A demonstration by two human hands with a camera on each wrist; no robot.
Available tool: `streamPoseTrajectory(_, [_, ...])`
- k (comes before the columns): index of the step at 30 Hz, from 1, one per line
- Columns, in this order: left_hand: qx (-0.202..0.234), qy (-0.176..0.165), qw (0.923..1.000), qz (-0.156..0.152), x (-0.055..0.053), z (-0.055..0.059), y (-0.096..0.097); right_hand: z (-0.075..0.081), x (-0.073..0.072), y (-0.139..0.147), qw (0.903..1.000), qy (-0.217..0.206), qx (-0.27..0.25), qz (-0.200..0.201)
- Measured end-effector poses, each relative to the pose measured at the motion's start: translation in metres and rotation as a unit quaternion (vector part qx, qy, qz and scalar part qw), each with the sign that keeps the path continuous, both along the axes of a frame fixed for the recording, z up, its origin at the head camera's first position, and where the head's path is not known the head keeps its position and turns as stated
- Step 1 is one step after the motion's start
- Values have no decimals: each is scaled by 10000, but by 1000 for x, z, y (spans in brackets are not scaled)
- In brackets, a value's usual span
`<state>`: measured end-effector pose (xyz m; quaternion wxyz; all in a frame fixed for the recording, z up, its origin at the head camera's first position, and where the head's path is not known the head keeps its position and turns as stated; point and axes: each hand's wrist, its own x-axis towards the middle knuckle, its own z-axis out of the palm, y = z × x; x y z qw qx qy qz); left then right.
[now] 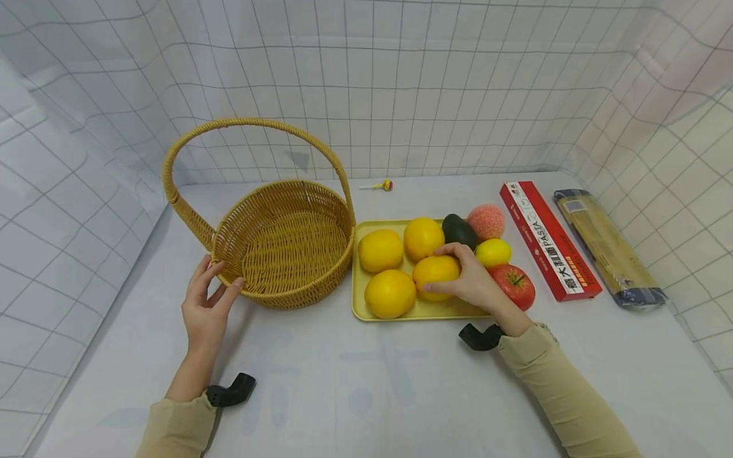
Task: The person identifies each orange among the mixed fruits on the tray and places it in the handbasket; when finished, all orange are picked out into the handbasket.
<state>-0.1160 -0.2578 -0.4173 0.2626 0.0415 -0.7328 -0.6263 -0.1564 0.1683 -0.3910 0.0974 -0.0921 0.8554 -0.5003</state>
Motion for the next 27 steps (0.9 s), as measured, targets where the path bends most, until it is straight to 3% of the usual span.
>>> streamPoseTrajectory(16, [267, 9, 9996, -49, 1, 1, 1, -2, -2, 1, 9998, 0, 149, 92])
streamPoseTrajectory(27, [217, 0, 9997, -53, 0, 1, 0, -1, -1, 0, 9998, -85, 152, 64])
